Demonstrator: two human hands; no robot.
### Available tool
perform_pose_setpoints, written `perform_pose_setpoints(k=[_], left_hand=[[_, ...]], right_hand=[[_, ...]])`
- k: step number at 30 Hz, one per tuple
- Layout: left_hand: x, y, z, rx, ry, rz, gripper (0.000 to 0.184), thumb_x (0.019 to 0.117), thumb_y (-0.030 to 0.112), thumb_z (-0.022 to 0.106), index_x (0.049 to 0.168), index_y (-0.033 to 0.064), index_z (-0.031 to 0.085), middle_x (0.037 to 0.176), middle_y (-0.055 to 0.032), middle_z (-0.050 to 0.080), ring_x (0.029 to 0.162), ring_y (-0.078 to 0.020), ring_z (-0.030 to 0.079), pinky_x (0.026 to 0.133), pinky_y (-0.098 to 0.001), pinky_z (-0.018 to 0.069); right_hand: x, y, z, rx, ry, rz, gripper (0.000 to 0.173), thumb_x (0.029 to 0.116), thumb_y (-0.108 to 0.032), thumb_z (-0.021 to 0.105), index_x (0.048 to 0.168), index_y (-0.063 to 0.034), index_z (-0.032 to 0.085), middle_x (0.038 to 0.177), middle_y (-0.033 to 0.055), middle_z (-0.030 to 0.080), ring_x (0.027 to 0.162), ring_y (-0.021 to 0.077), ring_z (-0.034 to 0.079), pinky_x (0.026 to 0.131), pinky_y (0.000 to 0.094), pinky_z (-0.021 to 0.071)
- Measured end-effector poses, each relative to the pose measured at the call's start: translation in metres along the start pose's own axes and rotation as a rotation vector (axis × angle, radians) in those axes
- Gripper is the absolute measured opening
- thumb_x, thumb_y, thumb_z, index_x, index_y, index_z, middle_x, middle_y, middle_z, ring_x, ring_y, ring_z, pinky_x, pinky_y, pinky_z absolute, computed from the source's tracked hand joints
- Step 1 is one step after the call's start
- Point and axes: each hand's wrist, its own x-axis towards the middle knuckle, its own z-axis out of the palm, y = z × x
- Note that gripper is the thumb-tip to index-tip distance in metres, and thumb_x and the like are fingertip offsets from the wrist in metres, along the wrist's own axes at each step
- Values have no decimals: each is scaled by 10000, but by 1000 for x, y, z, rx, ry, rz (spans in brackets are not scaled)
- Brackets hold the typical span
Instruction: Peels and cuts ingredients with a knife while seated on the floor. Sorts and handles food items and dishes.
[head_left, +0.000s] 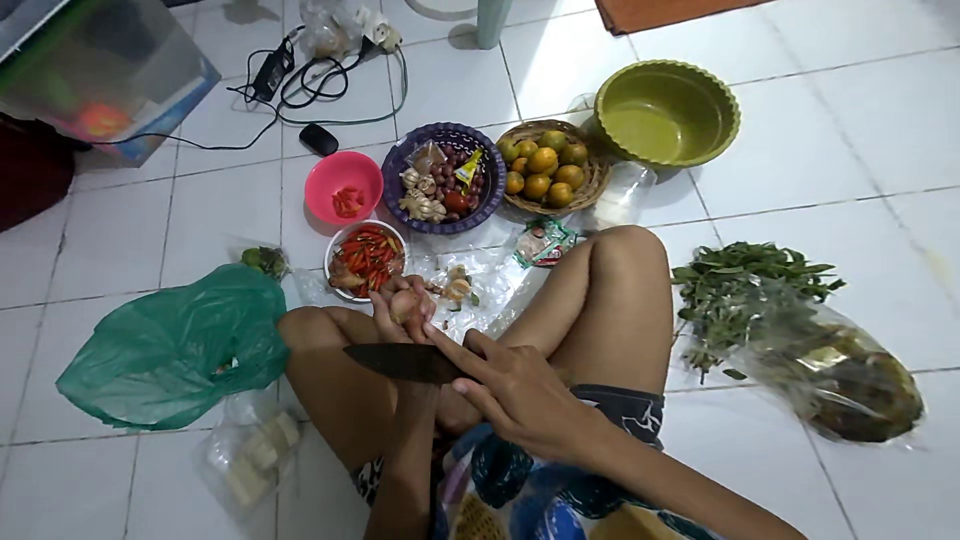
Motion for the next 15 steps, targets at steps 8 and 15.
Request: perform_pose_setpoints(k=[8, 15], left_hand=[[-1, -2, -8, -49, -86, 103, 508, 1087, 413, 279, 781, 199, 623, 734, 74, 698, 548, -7, 607, 523, -154, 488], [-12, -6, 3, 64, -6, 278, 303, 1066, 141, 305, 893, 118, 552, 767, 52, 612, 645, -7, 586, 620, -148, 501]], right_hand=[[3, 2, 13, -9, 129, -3, 543, 1083, -455, 325, 1394, -149, 647, 781, 109, 571, 497, 155, 498, 415, 278, 377], [9, 4, 9, 314, 81, 98, 546, 1095, -444, 331, 1427, -115, 614, 810, 86, 591, 610, 121, 514, 527, 262, 431]])
